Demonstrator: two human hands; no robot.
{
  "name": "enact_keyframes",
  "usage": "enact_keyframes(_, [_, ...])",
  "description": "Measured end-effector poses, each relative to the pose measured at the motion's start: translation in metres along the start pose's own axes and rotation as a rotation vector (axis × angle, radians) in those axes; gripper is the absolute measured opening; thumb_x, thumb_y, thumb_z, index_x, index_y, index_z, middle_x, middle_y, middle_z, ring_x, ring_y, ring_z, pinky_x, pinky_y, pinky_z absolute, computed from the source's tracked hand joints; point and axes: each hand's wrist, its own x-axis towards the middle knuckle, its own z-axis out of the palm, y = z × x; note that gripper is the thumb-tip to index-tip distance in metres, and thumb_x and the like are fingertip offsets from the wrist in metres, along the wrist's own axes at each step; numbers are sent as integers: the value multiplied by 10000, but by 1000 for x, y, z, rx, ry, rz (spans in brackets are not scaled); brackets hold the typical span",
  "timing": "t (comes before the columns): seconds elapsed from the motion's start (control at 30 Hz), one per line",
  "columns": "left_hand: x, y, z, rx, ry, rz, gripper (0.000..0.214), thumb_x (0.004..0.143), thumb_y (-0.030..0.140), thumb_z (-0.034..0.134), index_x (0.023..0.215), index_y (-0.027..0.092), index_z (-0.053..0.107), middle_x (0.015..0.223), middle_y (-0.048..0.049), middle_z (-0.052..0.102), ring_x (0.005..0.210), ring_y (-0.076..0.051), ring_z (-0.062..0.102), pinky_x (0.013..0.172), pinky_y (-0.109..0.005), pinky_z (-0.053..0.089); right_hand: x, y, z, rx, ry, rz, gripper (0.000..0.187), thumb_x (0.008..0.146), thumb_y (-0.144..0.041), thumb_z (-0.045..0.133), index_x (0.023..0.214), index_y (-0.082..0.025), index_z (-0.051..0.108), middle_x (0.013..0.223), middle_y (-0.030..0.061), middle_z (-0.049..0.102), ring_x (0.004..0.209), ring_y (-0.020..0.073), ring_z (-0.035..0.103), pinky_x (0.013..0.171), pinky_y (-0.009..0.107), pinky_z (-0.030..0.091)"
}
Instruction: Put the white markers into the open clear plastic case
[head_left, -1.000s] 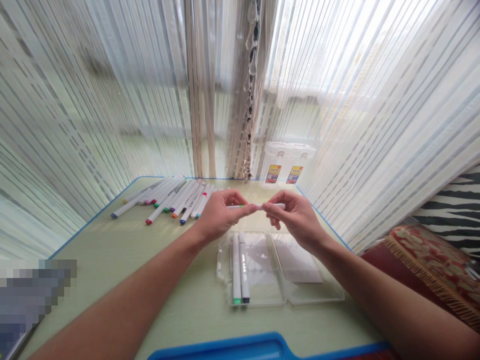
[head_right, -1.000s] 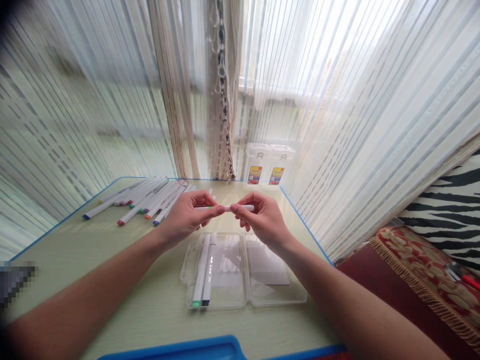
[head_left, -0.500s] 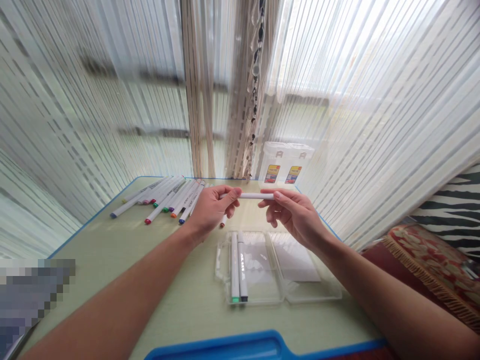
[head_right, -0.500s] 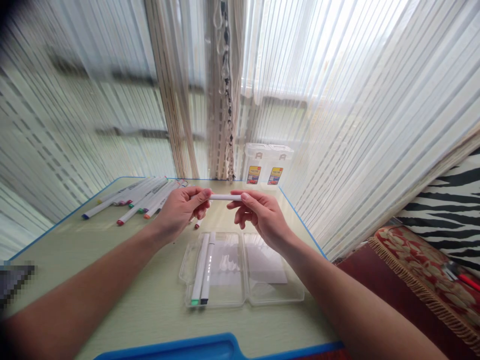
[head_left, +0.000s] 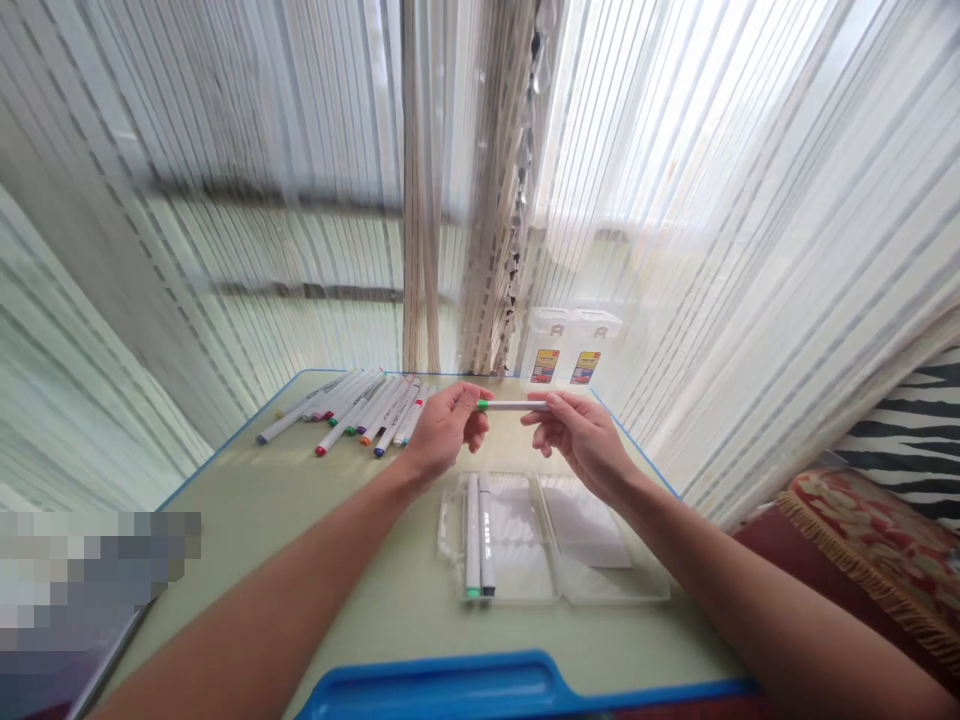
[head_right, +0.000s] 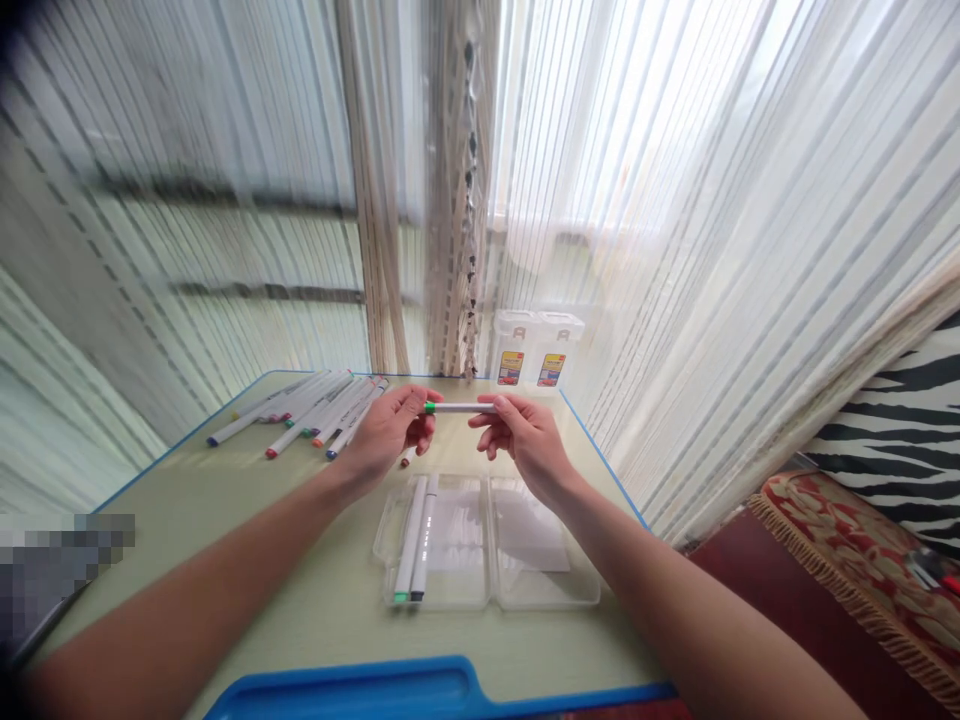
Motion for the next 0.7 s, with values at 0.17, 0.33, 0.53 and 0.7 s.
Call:
enact_keyframes(0.17, [10, 1, 4, -7, 43, 14, 336, 884, 466, 580, 905, 132, 609, 570, 17, 554, 418, -88, 492, 416, -204, 373, 5, 2, 0, 4, 63, -19, 396, 740, -476, 766, 911, -124, 706, 741, 92, 751, 471, 133, 631, 406, 222, 468])
enact_keyframes(0.33, [23, 11, 8, 45, 4, 22, 316, 848, 444, 593, 851, 129, 604, 519, 46, 475, 385, -79, 436, 396, -199, 322, 11, -1, -1, 28, 105, -48, 360, 738, -461, 764, 845, -125, 692, 687, 81, 734, 438, 121, 613, 389, 215, 461])
enact_keyframes(0.53, [10, 18, 0, 68, 2, 2, 318, 826, 422, 605, 907, 115, 630, 625, -9, 569, 484, -101, 503, 452, -222, 390, 12, -2, -2, 68, 71, -20, 275, 776, -382, 748, 806, -115, 692, 682, 94, 732, 435, 125, 623, 382, 212, 466])
enact_keyframes(0.7, [-3, 9, -8, 58, 55, 16, 360, 826, 424, 626, 987, 102, 644, 723, -44, 635, 508, -96, 521, 481, -237, 422, 11, -1, -3, 71, 35, 21, 214, 826, -327, 713, 830, -113, 700, 695, 87, 734, 457, 117, 631, 398, 202, 483])
